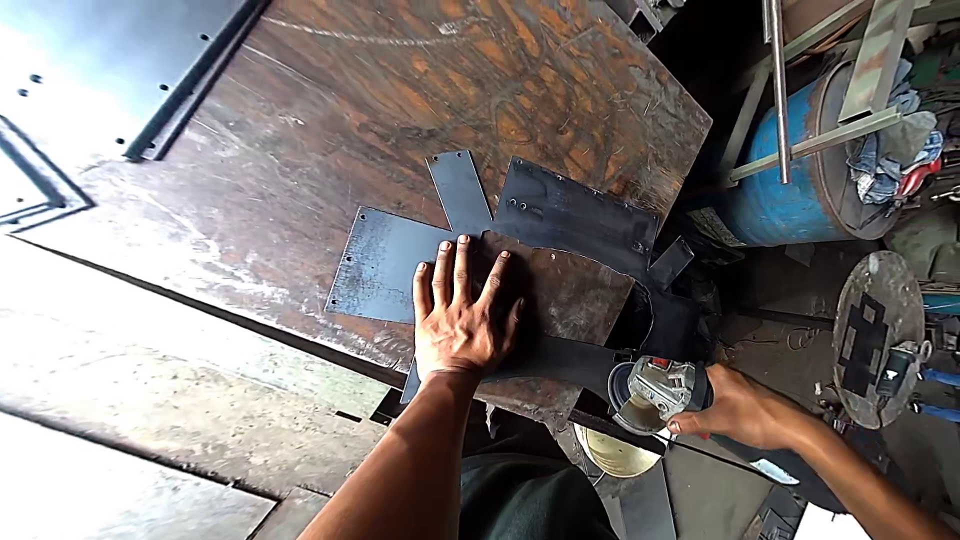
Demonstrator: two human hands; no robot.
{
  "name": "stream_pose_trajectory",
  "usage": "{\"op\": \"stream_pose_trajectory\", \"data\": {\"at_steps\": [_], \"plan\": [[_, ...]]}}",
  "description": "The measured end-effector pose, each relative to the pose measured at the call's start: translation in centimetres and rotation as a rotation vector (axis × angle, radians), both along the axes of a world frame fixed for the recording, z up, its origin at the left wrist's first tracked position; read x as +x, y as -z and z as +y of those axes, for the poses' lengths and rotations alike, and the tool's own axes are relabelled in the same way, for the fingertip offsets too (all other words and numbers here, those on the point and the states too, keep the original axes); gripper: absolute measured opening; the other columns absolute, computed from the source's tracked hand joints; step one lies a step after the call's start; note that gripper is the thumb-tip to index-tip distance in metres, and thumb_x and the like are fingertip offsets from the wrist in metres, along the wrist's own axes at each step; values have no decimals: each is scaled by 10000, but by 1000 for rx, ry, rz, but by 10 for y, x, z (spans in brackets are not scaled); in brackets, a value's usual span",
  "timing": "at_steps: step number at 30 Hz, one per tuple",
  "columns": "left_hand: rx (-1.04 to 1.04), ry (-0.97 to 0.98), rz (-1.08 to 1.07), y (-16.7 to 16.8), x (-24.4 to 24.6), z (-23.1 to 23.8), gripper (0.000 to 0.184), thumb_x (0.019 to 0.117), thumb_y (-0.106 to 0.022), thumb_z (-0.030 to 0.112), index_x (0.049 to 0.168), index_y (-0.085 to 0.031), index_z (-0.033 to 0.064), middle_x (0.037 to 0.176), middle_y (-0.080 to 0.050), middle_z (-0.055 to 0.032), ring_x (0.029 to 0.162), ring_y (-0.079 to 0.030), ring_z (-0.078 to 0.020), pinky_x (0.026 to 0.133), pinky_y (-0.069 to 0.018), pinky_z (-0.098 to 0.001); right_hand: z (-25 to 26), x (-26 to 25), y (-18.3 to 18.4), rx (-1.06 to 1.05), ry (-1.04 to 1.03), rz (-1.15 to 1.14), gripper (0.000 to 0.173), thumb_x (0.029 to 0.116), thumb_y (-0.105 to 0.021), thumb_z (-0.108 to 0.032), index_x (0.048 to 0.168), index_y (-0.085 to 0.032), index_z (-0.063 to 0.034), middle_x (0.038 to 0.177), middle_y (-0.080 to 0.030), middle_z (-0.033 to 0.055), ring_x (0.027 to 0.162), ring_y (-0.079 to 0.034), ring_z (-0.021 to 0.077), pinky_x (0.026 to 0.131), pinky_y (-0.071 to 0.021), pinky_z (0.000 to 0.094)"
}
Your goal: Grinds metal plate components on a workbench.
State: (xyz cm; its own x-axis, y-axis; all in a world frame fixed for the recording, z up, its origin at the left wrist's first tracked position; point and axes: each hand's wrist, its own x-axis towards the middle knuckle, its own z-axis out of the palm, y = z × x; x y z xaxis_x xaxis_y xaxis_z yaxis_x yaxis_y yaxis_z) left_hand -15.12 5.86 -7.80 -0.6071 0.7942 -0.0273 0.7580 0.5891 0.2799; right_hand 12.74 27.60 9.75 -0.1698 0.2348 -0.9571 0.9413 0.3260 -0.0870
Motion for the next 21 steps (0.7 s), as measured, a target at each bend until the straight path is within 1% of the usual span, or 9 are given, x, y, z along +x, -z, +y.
{"op": "stream_pose_trajectory", "data": {"at_steps": [2,4,6,8,10,12,16,18,21], "plan": [[-4,9,-8,1,0,0,730,931,-337,690,1574,-408,353,1707,-216,-127,1582,-160,-344,1241,-115,-614,-22,15,-4,59,-8,3,829,633,-769,-816,1128,-685,-157,982,-727,-9,934,-713,120,884,-596,431],[-8,12,-12,0,0,-1,725,937,-331,684,1574,-409,346,1705,-215,-137,1582,-159,-348,1240,-110,-614,-47,30,-5,144,-30,-27,862,600,-741,-858,1099,-703,-156,990,-730,11,980,-706,155,891,-580,464],[-1,9,-7,0,1,0,718,941,-330,681,1574,-408,352,1705,-219,-134,1582,-162,-345,1240,-113,-615,-68,45,-3,213,-31,-61,912,589,-705,-895,1130,-703,-161,1018,-734,22,1024,-702,180,914,-572,493],[12,4,0,0,0,1,714,939,-332,677,1571,-411,354,1702,-227,-135,1580,-169,-345,1239,-116,-614,-85,58,4,274,15,-79,898,575,-690,-916,1072,-719,-170,970,-735,11,981,-710,172,876,-583,488],[7,6,5,-1,1,0,718,936,-330,678,1571,-411,352,1699,-234,-138,1577,-177,-351,1238,-120,-613,-97,64,13,308,45,-101,858,572,-677,-924,992,-724,-177,891,-725,-4,908,-714,168,808,-590,476],[-1,6,4,0,1,0,728,934,-325,685,1576,-403,349,1704,-222,-131,1580,-165,-350,1241,-112,-616,-99,66,21,327,54,-87,857,591,-664,-925,995,-723,-172,886,-723,0,902,-713,170,802,-588,469],[0,12,5,-2,1,0,732,934,-322,683,1571,-413,335,1703,-218,-143,1578,-170,-359,1238,-105,-627,-85,53,26,396,57,-28,895,624,-659,-904,1073,-719,-132,980,-737,46,988,-712,200,869,-580,496],[0,15,14,-4,1,2,742,934,-313,684,1573,-410,320,1698,-224,-158,1573,-181,-371,1234,-112,-630,-78,43,22,386,-6,-70,904,615,-635,-924,1046,-712,-133,964,-727,51,986,-707,212,859,-572,493],[-7,14,13,-3,1,1,751,932,-311,691,1578,-401,318,1701,-212,-159,1577,-164,-373,1237,-96,-630,-84,36,20,292,-54,-119,895,608,-641,-925,1018,-715,-133,955,-726,66,972,-708,239,848,-571,509]]}}
